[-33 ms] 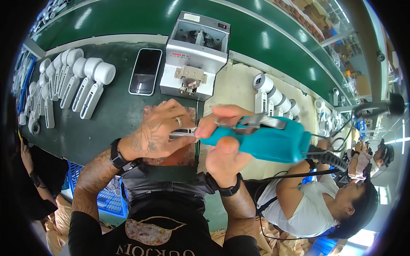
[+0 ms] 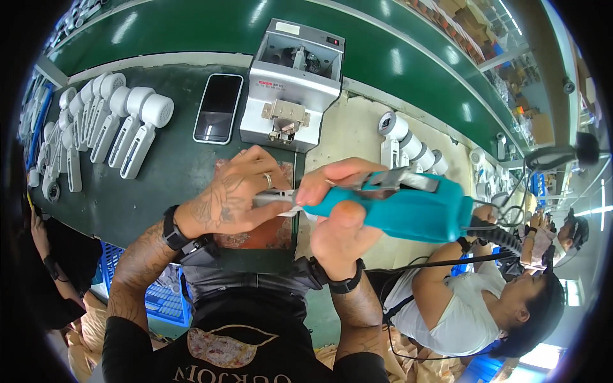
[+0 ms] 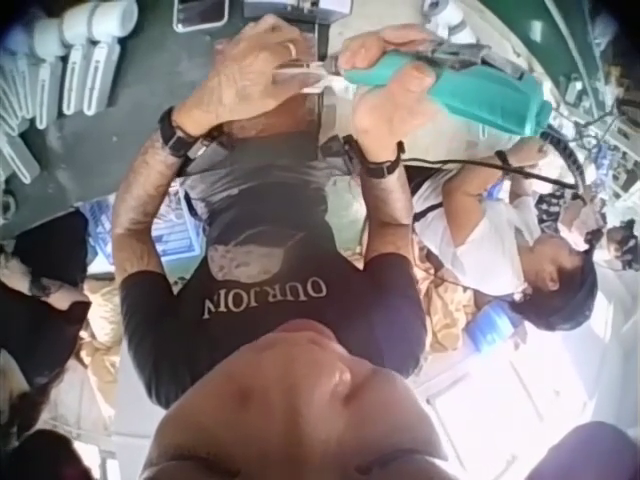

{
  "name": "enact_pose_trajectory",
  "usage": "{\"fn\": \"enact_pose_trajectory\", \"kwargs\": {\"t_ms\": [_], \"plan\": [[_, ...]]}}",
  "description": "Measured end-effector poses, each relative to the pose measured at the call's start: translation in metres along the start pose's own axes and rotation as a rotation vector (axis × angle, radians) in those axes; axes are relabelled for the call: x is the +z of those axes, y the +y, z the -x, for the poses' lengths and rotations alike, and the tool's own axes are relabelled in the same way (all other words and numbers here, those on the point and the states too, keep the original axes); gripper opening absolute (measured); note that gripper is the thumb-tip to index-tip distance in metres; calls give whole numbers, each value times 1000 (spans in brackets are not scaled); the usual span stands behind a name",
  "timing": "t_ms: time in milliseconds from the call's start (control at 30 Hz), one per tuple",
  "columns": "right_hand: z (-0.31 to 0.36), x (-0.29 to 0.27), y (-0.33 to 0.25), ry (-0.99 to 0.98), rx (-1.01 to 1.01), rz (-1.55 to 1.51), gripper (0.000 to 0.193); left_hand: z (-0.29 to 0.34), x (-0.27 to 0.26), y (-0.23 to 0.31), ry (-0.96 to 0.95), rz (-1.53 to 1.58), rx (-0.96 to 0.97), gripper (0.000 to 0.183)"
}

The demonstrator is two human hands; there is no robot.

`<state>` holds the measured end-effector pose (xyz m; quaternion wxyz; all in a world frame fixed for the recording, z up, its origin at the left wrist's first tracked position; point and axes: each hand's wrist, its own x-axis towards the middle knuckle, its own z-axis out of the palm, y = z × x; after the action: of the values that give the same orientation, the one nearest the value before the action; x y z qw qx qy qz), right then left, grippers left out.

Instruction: The person picks up a white plastic component, places it on a red block, and uses a teal power tool to drive a screw into it before setting it aside and repeating the process. They also briefly pick up a different component to inspect its internal circuitry.

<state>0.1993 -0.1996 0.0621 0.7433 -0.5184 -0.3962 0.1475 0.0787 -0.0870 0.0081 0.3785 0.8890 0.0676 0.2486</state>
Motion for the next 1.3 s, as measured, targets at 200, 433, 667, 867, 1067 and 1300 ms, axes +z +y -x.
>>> {"fn": "enact_pose_trajectory", "kwargs": {"t_ms": [200,433,667,867,1067,1300], "plan": [[-44,16,9,14,-39,-80,50,7,0,-10,46,-71,49,29],[-77,31,49,-138,-161,218,35,14,-3,-12,9,-151,111,39],[-71,33,48,-191,-89,158,32,11,-3,-15,8,-85,120,37],[-32,10,16,-146,2,29,46,14,0,-18,4,-73,79,41],[-15,0,12,-87,68,51,57,14,0,-15,23,-76,48,41],[-9,-5,23,-107,68,50,50,12,0,-14,1,-75,57,38]]}}
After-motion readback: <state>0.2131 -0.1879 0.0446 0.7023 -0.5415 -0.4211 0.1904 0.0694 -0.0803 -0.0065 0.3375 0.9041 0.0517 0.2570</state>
